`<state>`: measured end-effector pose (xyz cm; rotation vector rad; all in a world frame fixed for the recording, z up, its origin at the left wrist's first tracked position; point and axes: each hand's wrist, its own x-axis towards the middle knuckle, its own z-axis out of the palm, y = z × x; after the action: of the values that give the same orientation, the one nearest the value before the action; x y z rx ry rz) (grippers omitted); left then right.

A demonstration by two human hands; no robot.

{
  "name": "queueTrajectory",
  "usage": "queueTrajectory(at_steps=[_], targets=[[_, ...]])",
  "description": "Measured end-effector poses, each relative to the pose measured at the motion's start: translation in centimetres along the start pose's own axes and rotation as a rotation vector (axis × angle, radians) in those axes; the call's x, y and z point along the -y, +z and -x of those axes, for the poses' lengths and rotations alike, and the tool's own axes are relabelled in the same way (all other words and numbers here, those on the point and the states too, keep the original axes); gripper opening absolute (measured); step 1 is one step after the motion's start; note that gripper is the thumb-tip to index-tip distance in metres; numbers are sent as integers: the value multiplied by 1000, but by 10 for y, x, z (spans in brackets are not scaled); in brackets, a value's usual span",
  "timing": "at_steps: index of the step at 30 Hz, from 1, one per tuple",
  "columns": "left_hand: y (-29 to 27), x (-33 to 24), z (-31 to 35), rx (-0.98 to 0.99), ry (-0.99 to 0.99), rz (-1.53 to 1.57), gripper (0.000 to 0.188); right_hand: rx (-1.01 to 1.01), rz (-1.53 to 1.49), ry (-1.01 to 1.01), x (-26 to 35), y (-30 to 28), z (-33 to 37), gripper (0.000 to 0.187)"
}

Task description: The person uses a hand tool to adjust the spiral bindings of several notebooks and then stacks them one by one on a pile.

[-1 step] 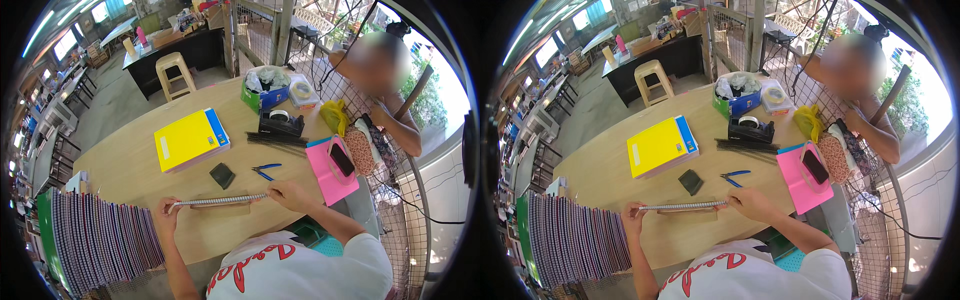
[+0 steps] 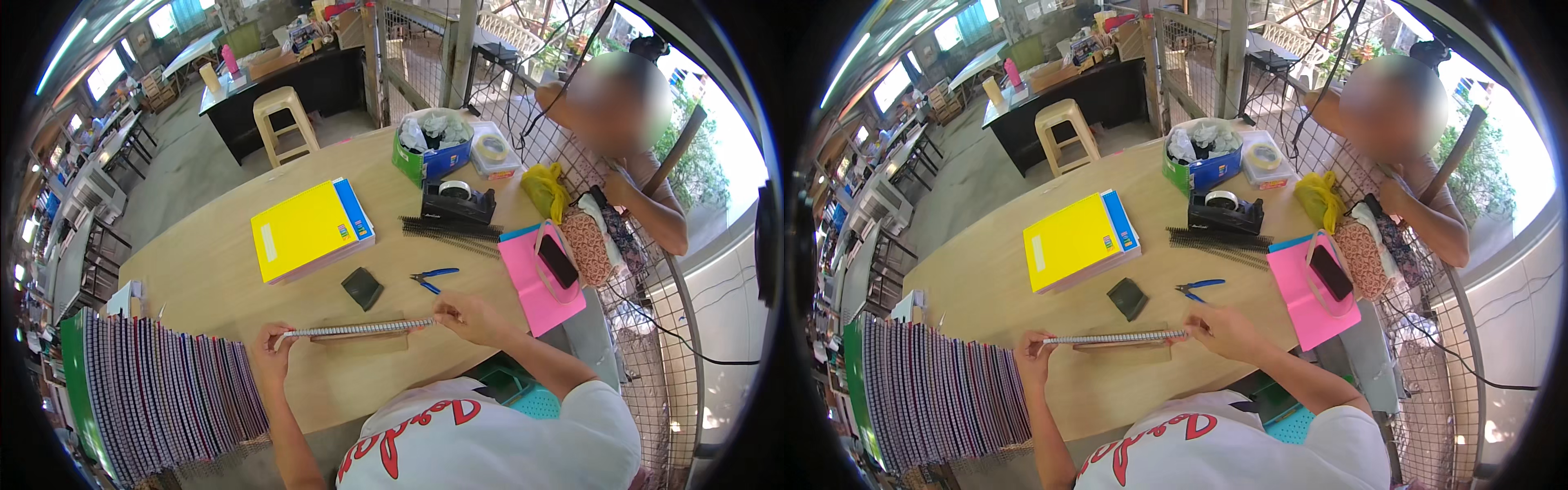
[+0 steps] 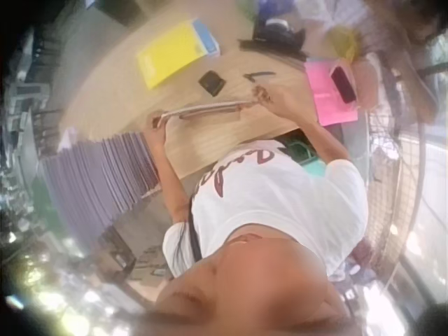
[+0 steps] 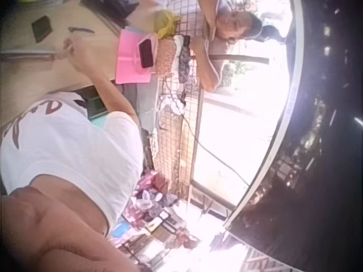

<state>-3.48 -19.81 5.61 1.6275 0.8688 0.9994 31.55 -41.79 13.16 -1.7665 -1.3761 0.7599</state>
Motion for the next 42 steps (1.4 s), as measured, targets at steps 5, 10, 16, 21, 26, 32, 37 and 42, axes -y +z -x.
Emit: queueTrajectory(at_steps=[5,10,16,21,26,32,37,42], targets=[[10,0,-8,-18,-42,-89,26,265,279,164,7,-25,-4,37],[2,14,-3,-21,26,30,28,229,194,124,17,-28,-12,30],[-11,26,3,-41,-79,-135,33,258,200,8,19,-19,-12,36],[20,-44,-12,66,286,-431,35,197,268,-237,19,-25,-76,60],[21,-32,-9,59,327,-439,34,637,745,-445,4,72,-182,70],[51,4,0,-192,69,-33,72,722,773,-762,-70,101,-232,57],[83,21,5,-331,-37,-12,98,999,-174,-60,-46,75,-205,41],[93,23,2,-379,-65,146,99,869,493,-144,-121,139,-177,40]])
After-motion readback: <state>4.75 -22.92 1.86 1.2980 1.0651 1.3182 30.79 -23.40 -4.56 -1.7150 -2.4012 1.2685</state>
